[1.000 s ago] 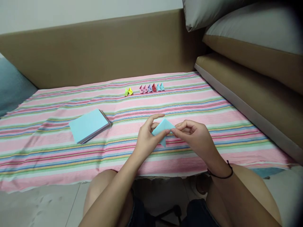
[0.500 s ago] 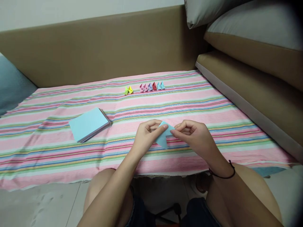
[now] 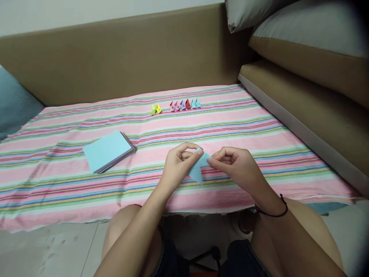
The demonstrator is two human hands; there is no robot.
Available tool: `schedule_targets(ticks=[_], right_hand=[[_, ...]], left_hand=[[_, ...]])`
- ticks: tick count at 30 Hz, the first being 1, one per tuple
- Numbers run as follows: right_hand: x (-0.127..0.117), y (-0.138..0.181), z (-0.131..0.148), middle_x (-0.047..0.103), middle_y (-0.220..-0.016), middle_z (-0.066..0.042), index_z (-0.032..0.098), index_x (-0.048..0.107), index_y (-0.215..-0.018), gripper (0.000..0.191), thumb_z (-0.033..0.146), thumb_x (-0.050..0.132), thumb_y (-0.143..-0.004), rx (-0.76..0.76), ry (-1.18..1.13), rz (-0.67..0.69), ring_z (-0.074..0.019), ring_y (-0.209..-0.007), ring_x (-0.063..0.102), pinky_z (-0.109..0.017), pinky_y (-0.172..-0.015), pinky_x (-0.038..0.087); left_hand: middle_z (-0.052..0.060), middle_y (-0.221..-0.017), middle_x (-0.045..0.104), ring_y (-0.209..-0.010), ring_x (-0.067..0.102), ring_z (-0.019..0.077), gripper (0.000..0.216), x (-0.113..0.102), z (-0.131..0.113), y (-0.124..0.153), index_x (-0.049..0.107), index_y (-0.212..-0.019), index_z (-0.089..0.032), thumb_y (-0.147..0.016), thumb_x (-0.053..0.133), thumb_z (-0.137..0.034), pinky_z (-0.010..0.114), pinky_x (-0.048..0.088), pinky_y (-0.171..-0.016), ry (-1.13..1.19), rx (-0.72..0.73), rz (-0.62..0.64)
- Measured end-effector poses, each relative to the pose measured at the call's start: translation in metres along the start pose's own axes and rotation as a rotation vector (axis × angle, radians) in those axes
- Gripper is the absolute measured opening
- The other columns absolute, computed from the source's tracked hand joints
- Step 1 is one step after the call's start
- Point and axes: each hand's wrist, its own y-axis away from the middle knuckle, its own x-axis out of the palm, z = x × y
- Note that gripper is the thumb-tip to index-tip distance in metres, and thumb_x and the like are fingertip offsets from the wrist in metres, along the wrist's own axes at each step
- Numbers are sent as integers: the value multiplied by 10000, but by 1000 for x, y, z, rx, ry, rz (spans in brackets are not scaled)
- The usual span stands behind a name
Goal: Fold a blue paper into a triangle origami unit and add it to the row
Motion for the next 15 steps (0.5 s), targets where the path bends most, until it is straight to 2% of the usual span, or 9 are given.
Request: schedule_targets(ticks=[5,12,15], right_hand=[[0,0,0,651,-675,-22,173,601,-637,215,330,730,-708,-18,31,8,-144,-645,614,-261,-600,501],[-1,-1,-1,662,-676,-36,173,617,-645,225,362,728,-698,3,60,19,-166,-652,622,-286,-592,509],[-1,-1,-2,661,-682,-38,170,614,-649,228,361,727,-701,10,65,28,-161,-644,621,-281,-584,502]], left_hand=[[-78,-425,455,-362,333,35,256,0,-2,-1,604,-811,-166,-751,668,-406,149,232,-374,-16,-32,1],[-34,-532,599,-411,452,63,311,-3,-1,-2,618,-788,-158,-623,777,-369,171,290,-394,40,-123,35],[-23,-541,596,-425,443,59,285,-3,1,-2,631,-719,-138,-623,778,-363,177,294,-402,48,-157,41]])
